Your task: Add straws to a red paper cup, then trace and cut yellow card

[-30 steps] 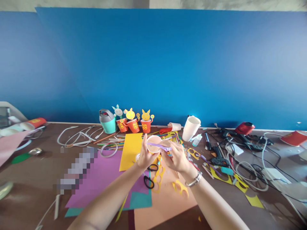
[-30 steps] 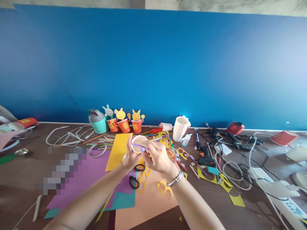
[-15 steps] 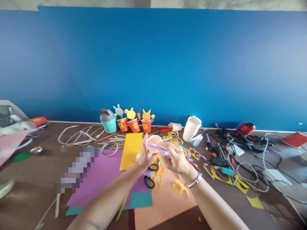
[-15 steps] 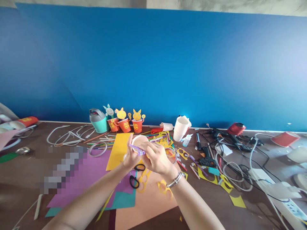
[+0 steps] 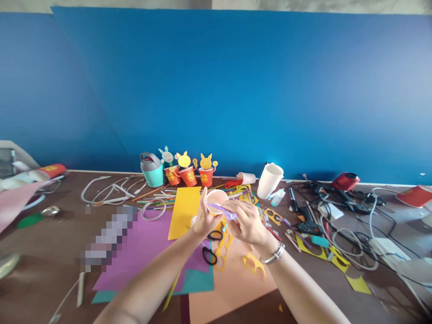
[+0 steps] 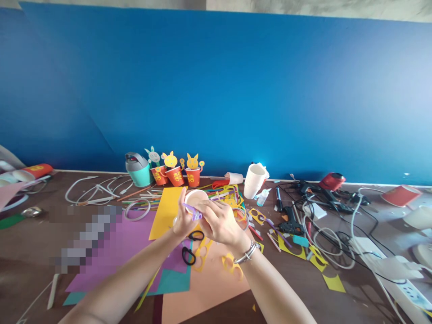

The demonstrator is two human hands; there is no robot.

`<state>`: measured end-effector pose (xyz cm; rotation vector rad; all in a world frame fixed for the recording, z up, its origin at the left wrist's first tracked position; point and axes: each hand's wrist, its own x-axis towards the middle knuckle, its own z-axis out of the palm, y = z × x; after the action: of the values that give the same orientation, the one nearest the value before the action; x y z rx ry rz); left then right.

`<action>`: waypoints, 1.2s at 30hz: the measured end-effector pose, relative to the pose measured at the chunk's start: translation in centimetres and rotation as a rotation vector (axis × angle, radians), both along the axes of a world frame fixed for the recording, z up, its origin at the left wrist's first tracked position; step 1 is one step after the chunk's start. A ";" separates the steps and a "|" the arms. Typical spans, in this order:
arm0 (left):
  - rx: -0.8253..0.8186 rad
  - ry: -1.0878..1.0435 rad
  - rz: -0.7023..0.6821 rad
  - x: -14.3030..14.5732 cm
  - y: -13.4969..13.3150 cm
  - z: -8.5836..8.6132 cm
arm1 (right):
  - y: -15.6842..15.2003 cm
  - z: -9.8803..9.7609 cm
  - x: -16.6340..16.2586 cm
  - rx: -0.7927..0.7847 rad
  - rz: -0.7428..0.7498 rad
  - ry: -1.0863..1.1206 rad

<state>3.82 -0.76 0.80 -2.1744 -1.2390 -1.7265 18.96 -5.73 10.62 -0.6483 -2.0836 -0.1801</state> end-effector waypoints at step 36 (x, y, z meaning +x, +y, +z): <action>0.003 -0.025 -0.019 0.4 0.4 -1.1 | 2.4 -3.4 -1.7 -0.267 -0.260 0.130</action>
<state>4.23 -0.31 -0.30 -2.1764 -1.2243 -1.7665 17.29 -3.37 7.22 -1.0653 -1.9091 -0.0043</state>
